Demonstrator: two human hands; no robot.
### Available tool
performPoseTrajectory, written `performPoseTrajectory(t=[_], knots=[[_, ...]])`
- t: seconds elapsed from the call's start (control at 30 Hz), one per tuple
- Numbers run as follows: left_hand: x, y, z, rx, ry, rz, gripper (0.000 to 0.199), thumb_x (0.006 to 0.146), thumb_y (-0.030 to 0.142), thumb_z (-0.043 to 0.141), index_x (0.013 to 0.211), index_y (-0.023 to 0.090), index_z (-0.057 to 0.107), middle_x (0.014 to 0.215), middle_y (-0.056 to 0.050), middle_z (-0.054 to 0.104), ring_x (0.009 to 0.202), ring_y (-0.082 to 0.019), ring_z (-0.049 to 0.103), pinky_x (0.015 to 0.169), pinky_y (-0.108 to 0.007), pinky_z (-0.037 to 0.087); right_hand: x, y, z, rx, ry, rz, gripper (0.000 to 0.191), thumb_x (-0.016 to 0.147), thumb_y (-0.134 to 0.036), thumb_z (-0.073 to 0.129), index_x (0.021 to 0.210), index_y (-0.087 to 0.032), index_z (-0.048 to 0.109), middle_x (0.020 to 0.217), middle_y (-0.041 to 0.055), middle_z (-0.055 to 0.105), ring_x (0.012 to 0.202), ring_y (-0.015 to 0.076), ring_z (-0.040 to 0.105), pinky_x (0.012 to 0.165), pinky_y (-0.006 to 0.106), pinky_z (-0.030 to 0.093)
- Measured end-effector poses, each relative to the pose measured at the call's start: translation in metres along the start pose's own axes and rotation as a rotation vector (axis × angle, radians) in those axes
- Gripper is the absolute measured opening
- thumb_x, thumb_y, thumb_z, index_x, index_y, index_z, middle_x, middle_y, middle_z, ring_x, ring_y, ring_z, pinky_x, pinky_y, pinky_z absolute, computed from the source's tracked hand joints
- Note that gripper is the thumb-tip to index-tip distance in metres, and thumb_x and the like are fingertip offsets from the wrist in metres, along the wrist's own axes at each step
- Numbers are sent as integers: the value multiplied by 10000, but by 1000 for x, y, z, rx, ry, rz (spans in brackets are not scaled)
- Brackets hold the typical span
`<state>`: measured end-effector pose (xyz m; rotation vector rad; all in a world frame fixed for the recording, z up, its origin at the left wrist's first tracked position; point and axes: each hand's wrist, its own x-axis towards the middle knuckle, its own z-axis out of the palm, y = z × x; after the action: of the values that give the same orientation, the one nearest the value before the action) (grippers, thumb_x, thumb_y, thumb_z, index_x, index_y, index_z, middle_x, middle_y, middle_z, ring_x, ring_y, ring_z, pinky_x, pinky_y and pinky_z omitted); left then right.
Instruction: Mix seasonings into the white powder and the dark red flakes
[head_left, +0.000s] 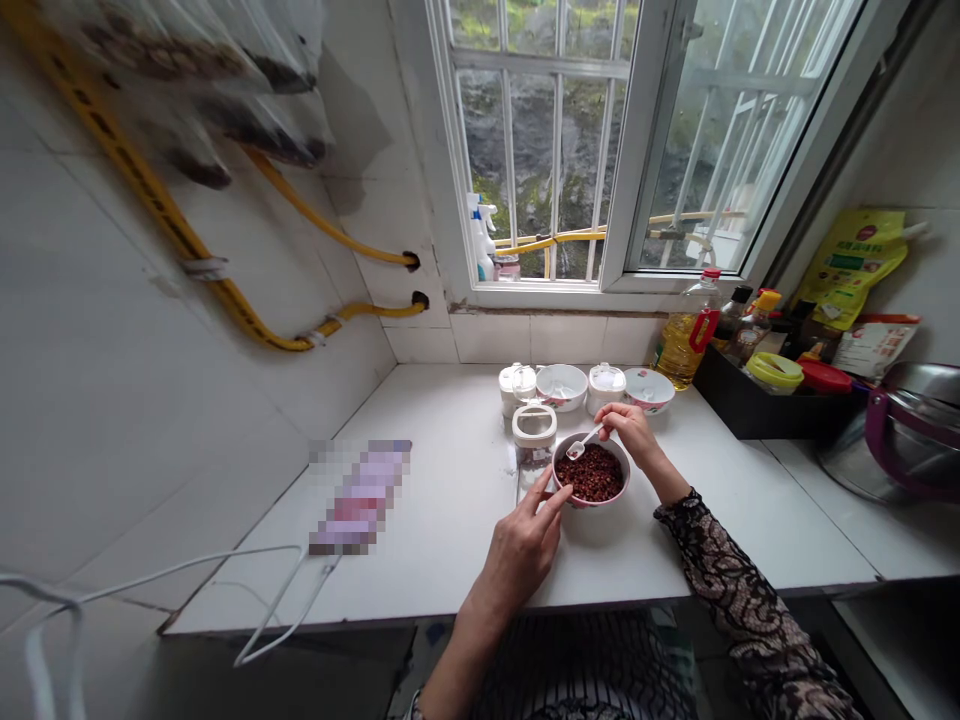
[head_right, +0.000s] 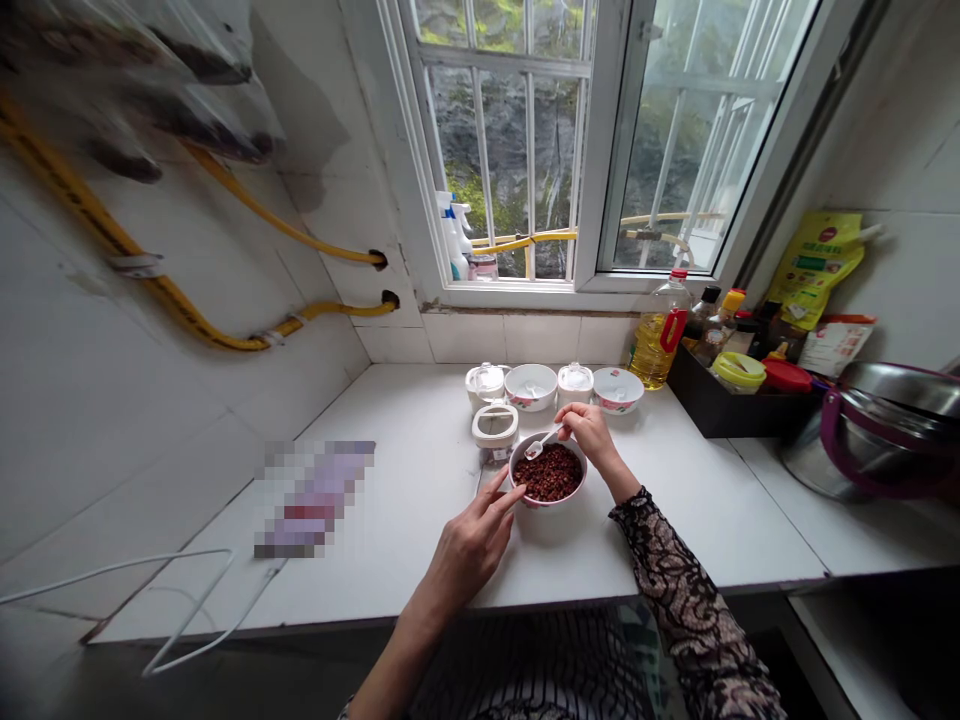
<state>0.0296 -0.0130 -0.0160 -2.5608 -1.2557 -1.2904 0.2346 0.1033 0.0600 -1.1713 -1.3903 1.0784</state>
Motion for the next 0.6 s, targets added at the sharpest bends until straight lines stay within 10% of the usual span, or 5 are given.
performPoseTrajectory(t=[0.6], knots=[[24,0,-7,-65,81,-108,247,884,90,567,1023,254,689,1127,-48,683,953,-168,702,788,-271,596,-1,-1,3,39,20,2,150,566,-274,516,592,-197,643,436,-27,585,459,141,523,572,282,457]])
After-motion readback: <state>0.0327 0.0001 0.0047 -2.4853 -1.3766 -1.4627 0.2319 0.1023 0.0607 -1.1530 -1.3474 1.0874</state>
